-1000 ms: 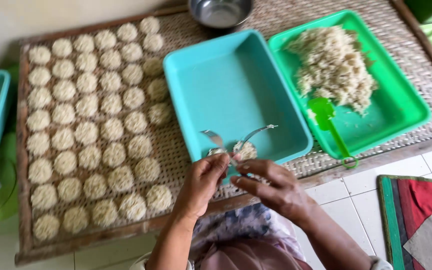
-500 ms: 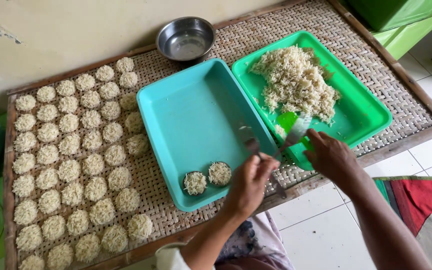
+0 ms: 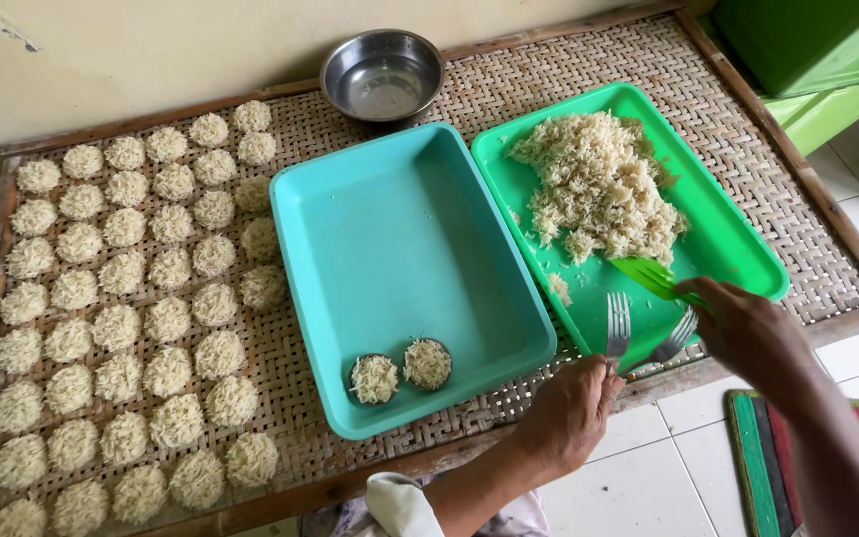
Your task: Forming small round patties from a rice-like mixture using a fork and spatula and placing them on a drying rack
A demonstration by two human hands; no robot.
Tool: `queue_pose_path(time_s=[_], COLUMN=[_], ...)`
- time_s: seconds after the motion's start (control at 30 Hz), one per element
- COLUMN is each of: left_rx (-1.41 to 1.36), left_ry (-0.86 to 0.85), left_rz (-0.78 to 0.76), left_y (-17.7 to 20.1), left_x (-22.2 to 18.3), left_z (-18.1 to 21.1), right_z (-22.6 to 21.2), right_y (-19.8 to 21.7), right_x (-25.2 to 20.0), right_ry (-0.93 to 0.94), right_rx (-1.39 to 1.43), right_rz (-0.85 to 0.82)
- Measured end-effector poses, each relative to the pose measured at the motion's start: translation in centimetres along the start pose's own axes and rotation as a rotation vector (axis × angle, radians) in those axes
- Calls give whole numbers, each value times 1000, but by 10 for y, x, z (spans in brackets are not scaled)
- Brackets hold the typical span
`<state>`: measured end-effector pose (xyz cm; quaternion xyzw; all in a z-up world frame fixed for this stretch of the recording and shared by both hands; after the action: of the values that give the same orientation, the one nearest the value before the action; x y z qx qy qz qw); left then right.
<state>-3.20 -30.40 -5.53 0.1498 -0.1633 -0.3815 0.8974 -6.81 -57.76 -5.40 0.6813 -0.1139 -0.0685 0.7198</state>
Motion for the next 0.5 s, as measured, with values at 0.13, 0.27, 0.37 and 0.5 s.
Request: queue_pose_path(time_s=[0.13, 0.27, 0.37, 0.5], left_rx=[63, 84, 46, 6], left_ry=[-73, -64, -66, -90], left_rz=[39, 57, 81, 107], left_y=[-6, -10, -9, -9], left_x=[-2, -2, -3, -4], left_z=[-5, -12, -11, -9], right_z=[-38, -51, -56, -50], right_y=[13, 3, -3, -6], right_x=[19, 52, 74, 94], right_ry=[24, 19, -6, 72], right_rx=[202, 364, 315, 295], right_rz=[162, 239, 252, 377])
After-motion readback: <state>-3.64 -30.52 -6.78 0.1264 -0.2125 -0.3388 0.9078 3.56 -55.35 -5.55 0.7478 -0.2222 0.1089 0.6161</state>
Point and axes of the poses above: each hand's wrist, its own x-axis towards the middle knuckle, its own y-axis out of the back of the hand, z = x × y, the point moved 2 cm from there along x, towards the middle knuckle, and after that the axes turned 4 degrees about z, right-handed, at the moved point
